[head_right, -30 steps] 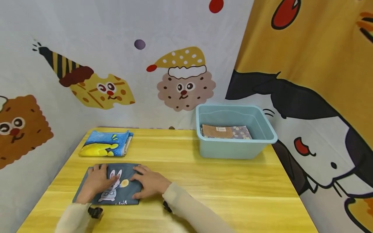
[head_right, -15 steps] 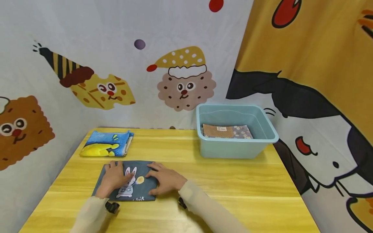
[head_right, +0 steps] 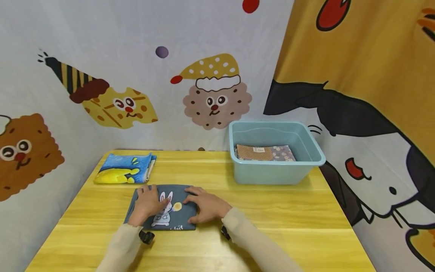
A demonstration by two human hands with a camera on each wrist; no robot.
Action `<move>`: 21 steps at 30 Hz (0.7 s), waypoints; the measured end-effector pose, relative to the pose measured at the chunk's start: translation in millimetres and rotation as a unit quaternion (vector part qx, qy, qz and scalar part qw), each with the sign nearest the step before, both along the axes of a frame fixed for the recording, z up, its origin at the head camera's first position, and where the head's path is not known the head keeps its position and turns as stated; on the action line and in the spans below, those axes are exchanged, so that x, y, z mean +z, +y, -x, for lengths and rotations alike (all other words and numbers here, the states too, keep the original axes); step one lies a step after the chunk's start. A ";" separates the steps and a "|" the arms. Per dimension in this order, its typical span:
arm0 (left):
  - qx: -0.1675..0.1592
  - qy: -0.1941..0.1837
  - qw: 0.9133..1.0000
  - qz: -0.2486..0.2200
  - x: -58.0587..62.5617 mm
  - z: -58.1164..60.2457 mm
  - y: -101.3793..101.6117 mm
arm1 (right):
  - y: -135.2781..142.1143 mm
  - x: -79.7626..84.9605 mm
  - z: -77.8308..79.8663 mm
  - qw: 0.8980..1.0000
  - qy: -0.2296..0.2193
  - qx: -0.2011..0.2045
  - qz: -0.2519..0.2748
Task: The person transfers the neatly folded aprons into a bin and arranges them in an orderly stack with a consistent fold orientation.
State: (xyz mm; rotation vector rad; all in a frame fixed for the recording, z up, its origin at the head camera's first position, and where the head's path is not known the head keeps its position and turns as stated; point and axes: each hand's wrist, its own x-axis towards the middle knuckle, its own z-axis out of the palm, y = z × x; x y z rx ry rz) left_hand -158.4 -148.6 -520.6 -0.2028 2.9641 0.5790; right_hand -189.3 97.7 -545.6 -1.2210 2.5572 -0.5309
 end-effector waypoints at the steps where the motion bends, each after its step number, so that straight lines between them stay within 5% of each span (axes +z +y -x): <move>1: 0.000 0.000 1.000 0.000 0.2 0.8 2.3 | 1.9 0.5 0.6 1.000 0.000 -0.001 -0.001; 21: 0.003 0.022 0.999 0.026 -4.4 14.8 54.3 | 49.8 4.4 14.4 0.999 -0.027 -0.016 0.014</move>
